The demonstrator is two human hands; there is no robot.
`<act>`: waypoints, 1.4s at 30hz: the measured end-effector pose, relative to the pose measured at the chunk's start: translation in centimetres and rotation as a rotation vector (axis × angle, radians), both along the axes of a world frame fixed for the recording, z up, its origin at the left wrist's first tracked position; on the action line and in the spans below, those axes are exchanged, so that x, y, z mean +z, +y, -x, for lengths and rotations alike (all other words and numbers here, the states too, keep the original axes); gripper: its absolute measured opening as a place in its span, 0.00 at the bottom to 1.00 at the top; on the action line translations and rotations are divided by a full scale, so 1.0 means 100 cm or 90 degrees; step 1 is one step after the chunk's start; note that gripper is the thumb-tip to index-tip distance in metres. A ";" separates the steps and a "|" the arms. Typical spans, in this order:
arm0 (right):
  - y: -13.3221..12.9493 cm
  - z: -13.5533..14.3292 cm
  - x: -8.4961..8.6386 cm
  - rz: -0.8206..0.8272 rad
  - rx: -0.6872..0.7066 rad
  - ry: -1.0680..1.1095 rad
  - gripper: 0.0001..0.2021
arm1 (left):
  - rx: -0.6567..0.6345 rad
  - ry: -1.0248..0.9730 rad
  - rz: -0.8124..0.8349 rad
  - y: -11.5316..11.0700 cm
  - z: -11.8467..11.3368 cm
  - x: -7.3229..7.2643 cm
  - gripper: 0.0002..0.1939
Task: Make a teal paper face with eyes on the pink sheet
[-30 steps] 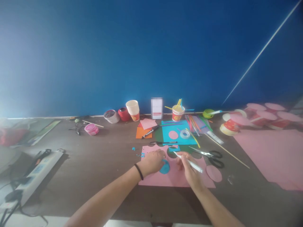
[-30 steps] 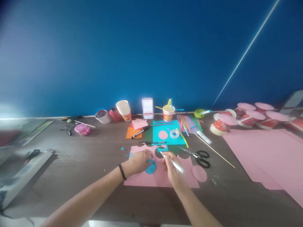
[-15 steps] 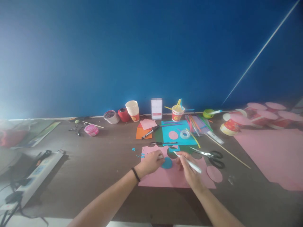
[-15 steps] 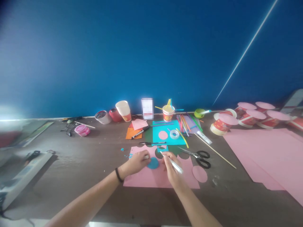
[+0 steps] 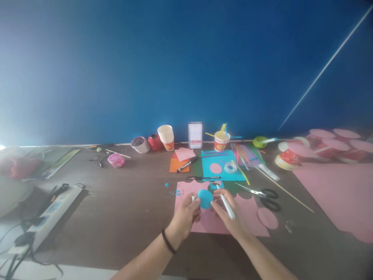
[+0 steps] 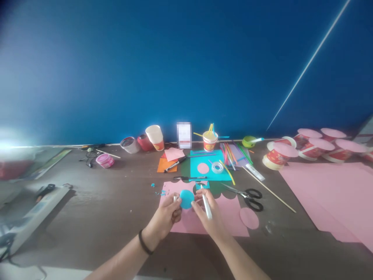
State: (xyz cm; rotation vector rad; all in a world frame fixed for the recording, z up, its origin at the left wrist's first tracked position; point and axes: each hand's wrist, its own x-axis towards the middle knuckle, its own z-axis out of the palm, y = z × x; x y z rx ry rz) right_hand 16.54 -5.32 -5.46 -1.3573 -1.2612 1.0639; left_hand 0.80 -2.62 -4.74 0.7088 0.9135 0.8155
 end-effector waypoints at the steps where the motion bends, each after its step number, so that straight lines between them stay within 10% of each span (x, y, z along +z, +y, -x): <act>1: 0.000 0.001 0.002 -0.002 0.003 0.000 0.13 | 0.000 -0.003 -0.005 -0.002 -0.001 -0.001 0.18; 9: 0.007 -0.004 0.009 0.008 0.073 0.046 0.10 | -0.040 0.099 0.004 0.001 0.010 -0.003 0.16; 22: 0.026 -0.008 0.001 -0.064 0.182 -0.212 0.12 | -0.274 0.800 -0.527 -0.010 0.033 -0.001 0.13; 29: 0.037 -0.006 -0.001 -0.101 0.237 -0.315 0.15 | -0.342 0.753 -0.847 -0.014 0.035 -0.005 0.12; 42: 0.004 -0.015 0.008 -0.050 0.106 -0.100 0.15 | -0.447 0.764 -0.884 -0.004 0.034 -0.003 0.16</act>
